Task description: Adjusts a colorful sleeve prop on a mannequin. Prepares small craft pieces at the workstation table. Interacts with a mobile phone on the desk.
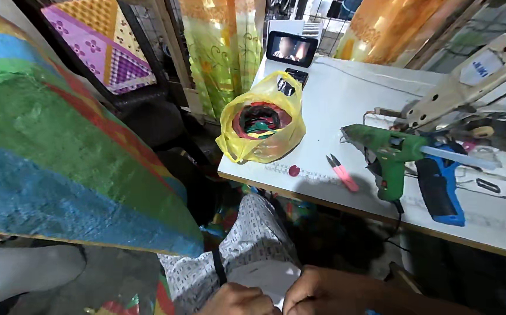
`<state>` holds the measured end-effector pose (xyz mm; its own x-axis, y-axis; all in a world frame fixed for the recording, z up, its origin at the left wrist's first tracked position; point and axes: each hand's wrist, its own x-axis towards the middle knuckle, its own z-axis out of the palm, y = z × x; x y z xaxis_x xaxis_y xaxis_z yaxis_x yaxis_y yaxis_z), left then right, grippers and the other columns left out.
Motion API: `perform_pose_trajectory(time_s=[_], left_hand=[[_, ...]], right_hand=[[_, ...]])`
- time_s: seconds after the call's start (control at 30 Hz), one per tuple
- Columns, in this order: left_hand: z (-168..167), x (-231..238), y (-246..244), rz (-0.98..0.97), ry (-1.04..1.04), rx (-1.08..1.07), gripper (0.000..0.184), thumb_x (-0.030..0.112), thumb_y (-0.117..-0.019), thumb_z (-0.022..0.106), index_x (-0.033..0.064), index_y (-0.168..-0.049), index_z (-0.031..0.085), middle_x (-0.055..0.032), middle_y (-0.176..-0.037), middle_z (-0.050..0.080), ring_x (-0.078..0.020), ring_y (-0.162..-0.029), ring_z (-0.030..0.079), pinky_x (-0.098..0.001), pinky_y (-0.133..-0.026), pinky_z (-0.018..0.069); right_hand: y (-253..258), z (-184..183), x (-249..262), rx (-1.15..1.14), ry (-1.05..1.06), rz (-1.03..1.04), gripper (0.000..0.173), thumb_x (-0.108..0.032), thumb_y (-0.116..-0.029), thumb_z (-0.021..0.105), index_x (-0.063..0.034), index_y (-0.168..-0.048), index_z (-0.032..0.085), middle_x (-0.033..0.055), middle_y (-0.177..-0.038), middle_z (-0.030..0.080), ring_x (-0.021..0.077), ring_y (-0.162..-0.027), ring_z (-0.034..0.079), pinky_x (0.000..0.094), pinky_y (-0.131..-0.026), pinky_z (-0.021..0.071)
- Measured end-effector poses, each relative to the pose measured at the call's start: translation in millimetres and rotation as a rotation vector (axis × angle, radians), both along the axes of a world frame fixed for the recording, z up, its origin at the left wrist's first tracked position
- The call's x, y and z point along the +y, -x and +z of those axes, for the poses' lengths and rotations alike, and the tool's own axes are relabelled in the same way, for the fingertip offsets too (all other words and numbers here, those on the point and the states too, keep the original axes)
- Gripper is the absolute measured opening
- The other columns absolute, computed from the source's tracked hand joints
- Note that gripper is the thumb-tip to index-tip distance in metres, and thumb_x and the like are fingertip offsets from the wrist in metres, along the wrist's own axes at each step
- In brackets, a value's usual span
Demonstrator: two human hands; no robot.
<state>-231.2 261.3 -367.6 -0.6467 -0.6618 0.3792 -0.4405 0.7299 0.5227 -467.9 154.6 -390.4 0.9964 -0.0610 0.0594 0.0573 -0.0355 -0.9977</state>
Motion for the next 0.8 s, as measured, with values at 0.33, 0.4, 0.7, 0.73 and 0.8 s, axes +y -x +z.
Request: perform_pose_trajectory(time_s=[0.33,0.4,0.7,0.73,0.8], left_hand=[[-28.9,-11.9,1.0,0.109,-0.81,0.227,0.025,0.012,-0.1081,0.047,-0.0048,-0.107,0.065,-0.012,-0.085,0.071,-0.0131,-0.068,0.067,-0.0284,-0.066,0.0569],[-37.1,-11.0,0.9,0.202,-0.859,0.402,0.027,0.014,-0.1087,0.047,-0.0048,-0.109,0.066,-0.0049,-0.079,0.069,-0.0027,-0.062,0.061,-0.0189,-0.061,0.0523],[-58.3,-17.4,1.3,0.742,-0.469,-0.037,0.03,0.02,-0.1017,0.049,0.0021,-0.098,0.073,-0.0096,-0.071,0.066,-0.0246,-0.06,0.065,-0.0463,-0.057,0.0552],[-60.8,-23.2,3.8,0.806,-0.458,-0.078,0.029,0.018,-0.1018,0.051,0.0004,-0.101,0.074,-0.0128,-0.074,0.069,-0.0298,-0.064,0.069,-0.0523,-0.061,0.0565],[-63.6,-36.2,9.1,0.918,-0.432,-0.112,0.027,0.016,-0.1015,0.053,-0.0014,-0.104,0.074,-0.0163,-0.077,0.071,-0.0351,-0.069,0.072,-0.0577,-0.065,0.0572]], right_hand=[[-11.3,-4.2,-7.0,0.048,0.672,-0.283,0.026,-0.02,-0.1008,0.056,-0.006,-0.085,0.07,0.0065,-0.063,0.062,0.0188,-0.058,0.063,0.0371,-0.052,0.0514],[-14.3,-2.4,-14.5,0.139,0.57,-0.3,0.027,-0.021,-0.1029,0.055,-0.0033,-0.089,0.07,0.0083,-0.066,0.061,0.0186,-0.059,0.06,0.0364,-0.054,0.0492],[-42.0,15.5,-14.6,0.569,0.616,-0.288,0.034,-0.023,-0.1087,0.047,0.0006,-0.119,0.069,0.0243,-0.093,0.071,0.0427,-0.089,0.071,0.0602,-0.08,0.0539],[-54.3,20.8,-9.5,0.684,0.616,-0.291,0.036,-0.024,-0.1101,0.044,0.0007,-0.125,0.066,0.0259,-0.101,0.071,0.0447,-0.098,0.069,0.0613,-0.087,0.0525],[-72.4,10.8,11.7,0.661,0.753,-0.492,0.031,-0.021,-0.107,0.05,0.0028,-0.114,0.069,0.0233,-0.089,0.071,0.0421,-0.087,0.072,0.057,-0.077,0.0569]])
